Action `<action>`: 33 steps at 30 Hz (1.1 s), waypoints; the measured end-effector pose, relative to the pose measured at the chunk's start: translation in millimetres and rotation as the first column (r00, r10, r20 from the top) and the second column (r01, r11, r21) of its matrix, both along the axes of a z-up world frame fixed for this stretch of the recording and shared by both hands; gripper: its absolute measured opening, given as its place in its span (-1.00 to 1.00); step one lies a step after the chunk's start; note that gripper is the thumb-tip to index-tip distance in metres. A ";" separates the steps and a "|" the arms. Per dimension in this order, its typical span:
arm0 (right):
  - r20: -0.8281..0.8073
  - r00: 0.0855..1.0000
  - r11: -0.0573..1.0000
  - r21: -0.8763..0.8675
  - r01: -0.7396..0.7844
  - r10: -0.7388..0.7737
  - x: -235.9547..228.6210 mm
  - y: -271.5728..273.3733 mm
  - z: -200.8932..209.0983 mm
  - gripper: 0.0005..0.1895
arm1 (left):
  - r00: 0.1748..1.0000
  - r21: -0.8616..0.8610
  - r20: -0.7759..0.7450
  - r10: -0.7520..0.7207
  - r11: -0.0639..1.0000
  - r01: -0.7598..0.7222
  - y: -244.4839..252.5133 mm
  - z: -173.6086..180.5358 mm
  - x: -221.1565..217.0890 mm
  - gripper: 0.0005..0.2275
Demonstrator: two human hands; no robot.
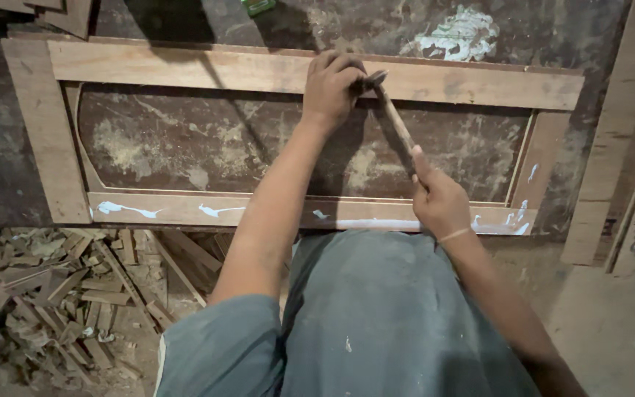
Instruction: The person applies glue to wooden pieces and uses a hammer to join them together, assembling a rectangular frame on a workbench.
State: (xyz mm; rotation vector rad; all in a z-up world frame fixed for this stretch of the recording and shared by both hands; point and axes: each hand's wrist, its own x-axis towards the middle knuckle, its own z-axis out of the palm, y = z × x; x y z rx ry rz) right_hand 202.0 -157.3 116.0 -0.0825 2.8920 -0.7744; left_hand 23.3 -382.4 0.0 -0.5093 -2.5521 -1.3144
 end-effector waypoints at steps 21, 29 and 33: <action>-0.053 0.997 0.998 -0.012 -0.066 0.065 -11.9 15.1 -3.8 -0.30 | 0.955 -0.358 0.179 -0.238 0.888 0.288 -27.8 -30.9 -29.1 -0.22; -0.188 0.972 0.987 -0.046 -0.153 0.142 -5.9 33.6 -37.0 -0.29 | 0.934 -0.385 0.280 -0.221 0.866 0.320 -27.4 -1.8 -32.9 -0.13; -0.288 0.952 0.991 -0.063 -0.122 0.099 -1.4 37.5 -34.7 -0.40 | 0.968 -0.397 0.128 -0.215 0.883 0.249 -26.7 -5.7 -31.1 -0.11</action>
